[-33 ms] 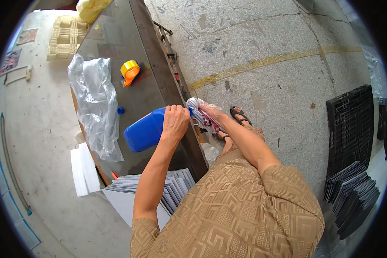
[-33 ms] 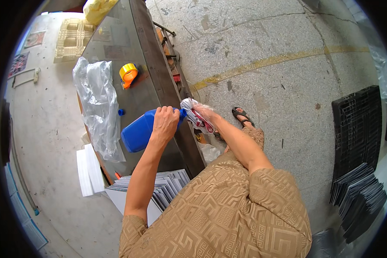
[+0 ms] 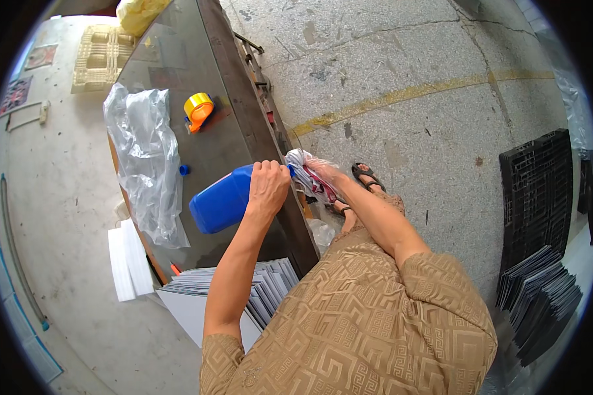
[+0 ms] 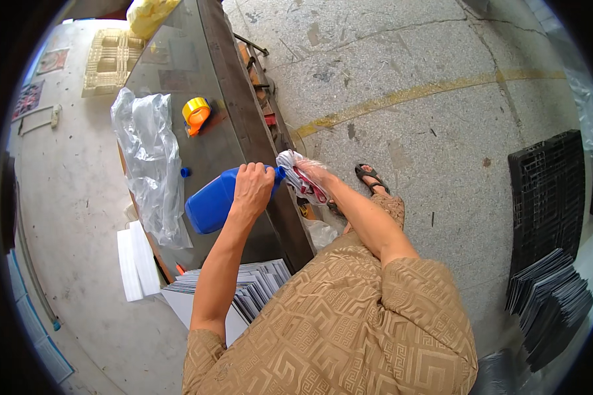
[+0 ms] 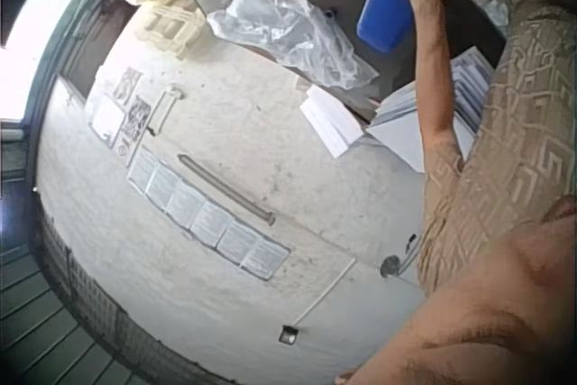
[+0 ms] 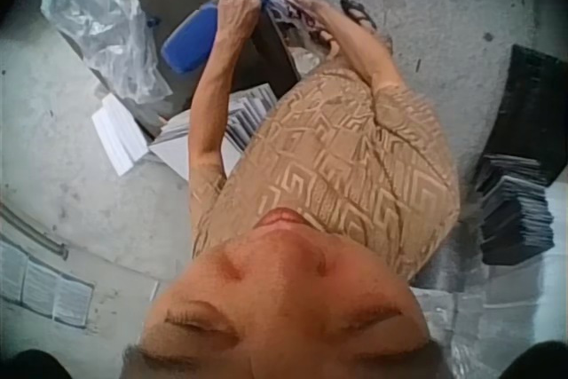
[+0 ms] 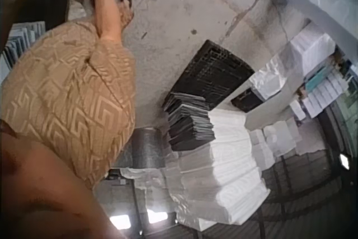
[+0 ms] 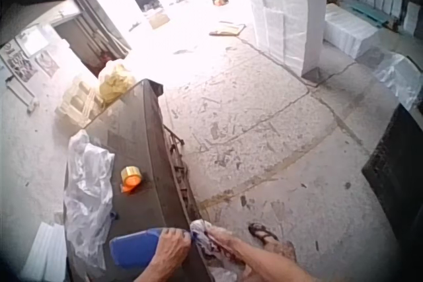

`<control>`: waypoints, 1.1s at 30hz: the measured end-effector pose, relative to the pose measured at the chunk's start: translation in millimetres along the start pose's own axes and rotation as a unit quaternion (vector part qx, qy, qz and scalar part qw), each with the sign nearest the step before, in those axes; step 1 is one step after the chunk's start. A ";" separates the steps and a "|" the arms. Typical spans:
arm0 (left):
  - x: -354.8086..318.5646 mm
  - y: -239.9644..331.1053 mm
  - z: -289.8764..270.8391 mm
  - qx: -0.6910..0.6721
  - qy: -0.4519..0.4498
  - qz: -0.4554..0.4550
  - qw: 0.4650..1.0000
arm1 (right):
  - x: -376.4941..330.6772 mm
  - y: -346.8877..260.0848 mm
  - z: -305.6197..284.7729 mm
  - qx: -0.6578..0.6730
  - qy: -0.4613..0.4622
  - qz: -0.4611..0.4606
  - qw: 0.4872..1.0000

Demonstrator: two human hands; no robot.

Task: The person wipes the surface of large white panels with a cloth. They repeatedly pick up a panel, wipe it, and place it back on the stack. At one point, they pour liquid from a blue bottle onto the cloth before resuming wiping.

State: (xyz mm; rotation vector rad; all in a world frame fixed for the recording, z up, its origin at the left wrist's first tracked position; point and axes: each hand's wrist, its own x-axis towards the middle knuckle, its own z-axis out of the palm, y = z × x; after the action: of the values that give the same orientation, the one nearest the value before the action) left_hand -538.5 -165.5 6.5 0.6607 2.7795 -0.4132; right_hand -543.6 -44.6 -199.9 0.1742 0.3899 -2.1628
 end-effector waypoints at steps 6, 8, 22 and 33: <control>0.2 -1.3 0.8 -0.001 0.015 -0.003 1.000 | -6.1 -7.1 1.4 -0.010 0.013 0.031 0.999; 0.4 -1.9 0.9 0.001 0.018 -0.004 1.000 | -6.5 -9.7 3.9 -0.020 0.015 0.038 0.999; 8.6 1.3 1.2 0.009 -0.018 -0.003 1.000 | 6.1 1.9 -12.9 -0.021 -0.011 0.007 1.000; 8.4 -0.5 2.5 0.008 0.008 0.004 1.000 | -1.1 -5.7 3.2 -0.002 -0.008 0.026 1.000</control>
State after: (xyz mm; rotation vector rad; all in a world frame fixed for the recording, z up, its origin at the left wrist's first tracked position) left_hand -545.6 -163.5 1.8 0.6831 2.7907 -0.4303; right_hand -547.5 -41.8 -195.4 0.1634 0.3766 -2.1104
